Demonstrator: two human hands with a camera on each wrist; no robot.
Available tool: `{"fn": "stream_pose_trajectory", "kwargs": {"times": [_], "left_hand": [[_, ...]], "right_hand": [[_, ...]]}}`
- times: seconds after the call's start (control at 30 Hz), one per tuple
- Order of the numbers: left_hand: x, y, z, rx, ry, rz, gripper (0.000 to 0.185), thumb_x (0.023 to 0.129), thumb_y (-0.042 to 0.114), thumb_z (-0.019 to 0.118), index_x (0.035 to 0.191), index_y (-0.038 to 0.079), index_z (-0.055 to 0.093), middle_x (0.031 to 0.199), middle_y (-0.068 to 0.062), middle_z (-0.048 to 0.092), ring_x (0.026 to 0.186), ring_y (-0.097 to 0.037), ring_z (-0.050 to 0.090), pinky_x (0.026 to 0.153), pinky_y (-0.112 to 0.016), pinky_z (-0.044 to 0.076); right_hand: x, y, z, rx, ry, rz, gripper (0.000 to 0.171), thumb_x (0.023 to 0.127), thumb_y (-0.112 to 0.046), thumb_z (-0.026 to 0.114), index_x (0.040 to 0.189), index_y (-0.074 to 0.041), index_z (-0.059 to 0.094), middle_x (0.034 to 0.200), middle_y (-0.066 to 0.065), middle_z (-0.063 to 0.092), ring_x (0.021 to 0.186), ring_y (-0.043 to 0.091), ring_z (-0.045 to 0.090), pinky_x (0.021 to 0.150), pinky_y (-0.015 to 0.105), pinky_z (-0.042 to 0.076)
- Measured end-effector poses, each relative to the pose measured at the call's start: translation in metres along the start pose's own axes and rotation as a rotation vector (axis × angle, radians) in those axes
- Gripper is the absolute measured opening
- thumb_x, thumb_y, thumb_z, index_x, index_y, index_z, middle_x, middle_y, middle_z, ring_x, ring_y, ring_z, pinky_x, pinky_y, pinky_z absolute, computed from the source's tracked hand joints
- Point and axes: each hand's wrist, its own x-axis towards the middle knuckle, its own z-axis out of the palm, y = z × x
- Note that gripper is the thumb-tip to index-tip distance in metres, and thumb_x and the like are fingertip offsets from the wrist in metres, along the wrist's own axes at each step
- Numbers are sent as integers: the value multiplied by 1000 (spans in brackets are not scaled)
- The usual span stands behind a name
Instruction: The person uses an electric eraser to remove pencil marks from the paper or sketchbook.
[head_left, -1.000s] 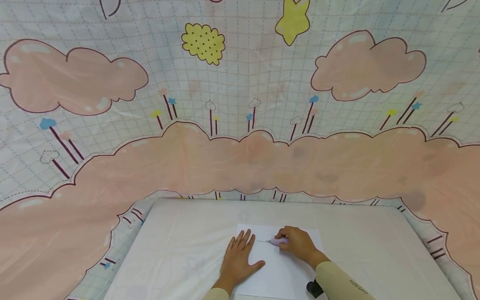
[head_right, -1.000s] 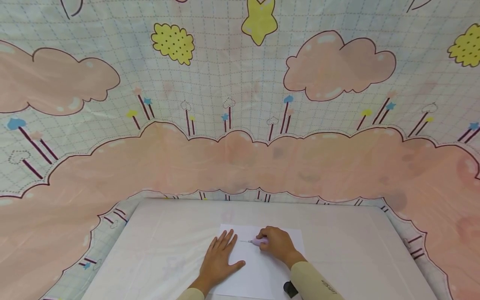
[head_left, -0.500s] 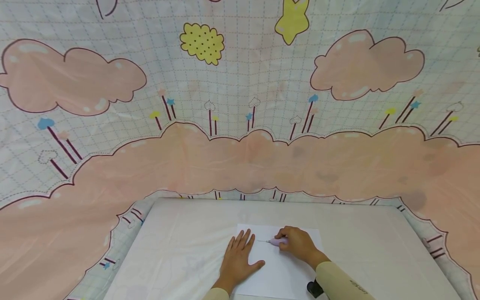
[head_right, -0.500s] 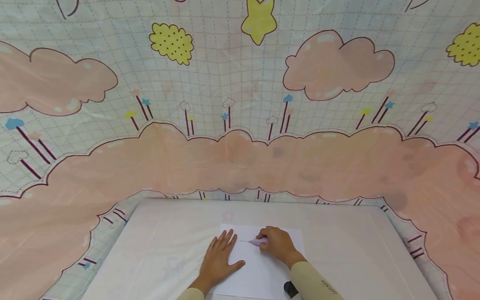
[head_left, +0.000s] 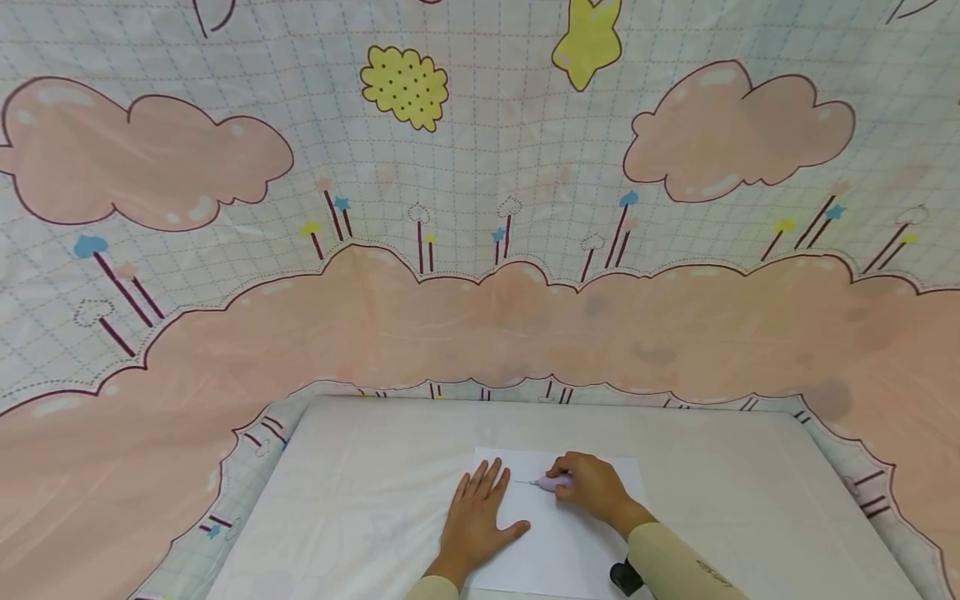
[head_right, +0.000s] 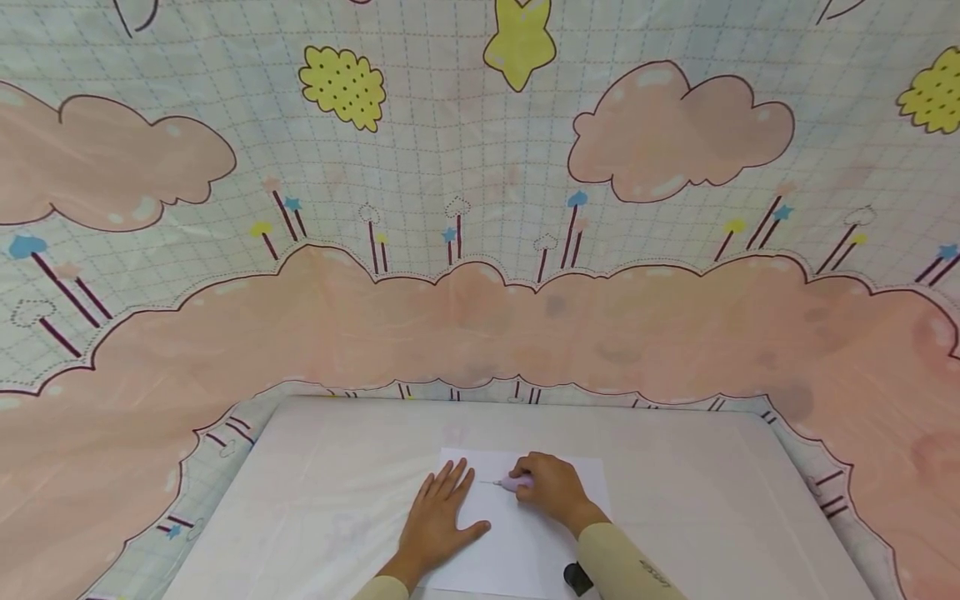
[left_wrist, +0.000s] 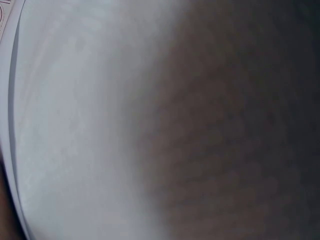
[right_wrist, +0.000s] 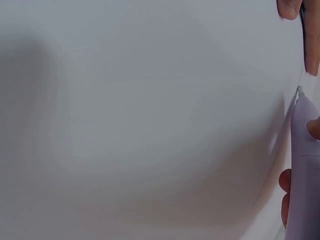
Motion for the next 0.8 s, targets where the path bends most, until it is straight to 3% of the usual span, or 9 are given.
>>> {"fn": "stream_pose_trajectory", "kwargs": {"times": [0.23,0.67,0.8], "left_hand": [[1,1,1,19,-25,-7,92,86,81,36,153,19,37,163,1,25,151,-23,21,122,-47,18],[-1,-2,2,18,7,8,92,85,81,38,151,17,41,161,-2,29,149,-25,25,121,-49,21],[0,0,-1,14,-12,1,91,85,80,39,152,17,40,162,-1,28,150,-25,23,121,-49,21]], "right_hand": [[-3,1,-2,-16,-2,20,19,73,-16,82,90,-20,76,88,-11,68,82,9,64,77,34,57],[-3,3,-1,-8,13,12,19,72,-15,83,89,-21,75,88,-12,68,80,7,63,76,32,56],[0,0,1,-13,9,15,19,72,-16,82,89,-21,75,88,-13,67,79,6,62,76,32,56]]}}
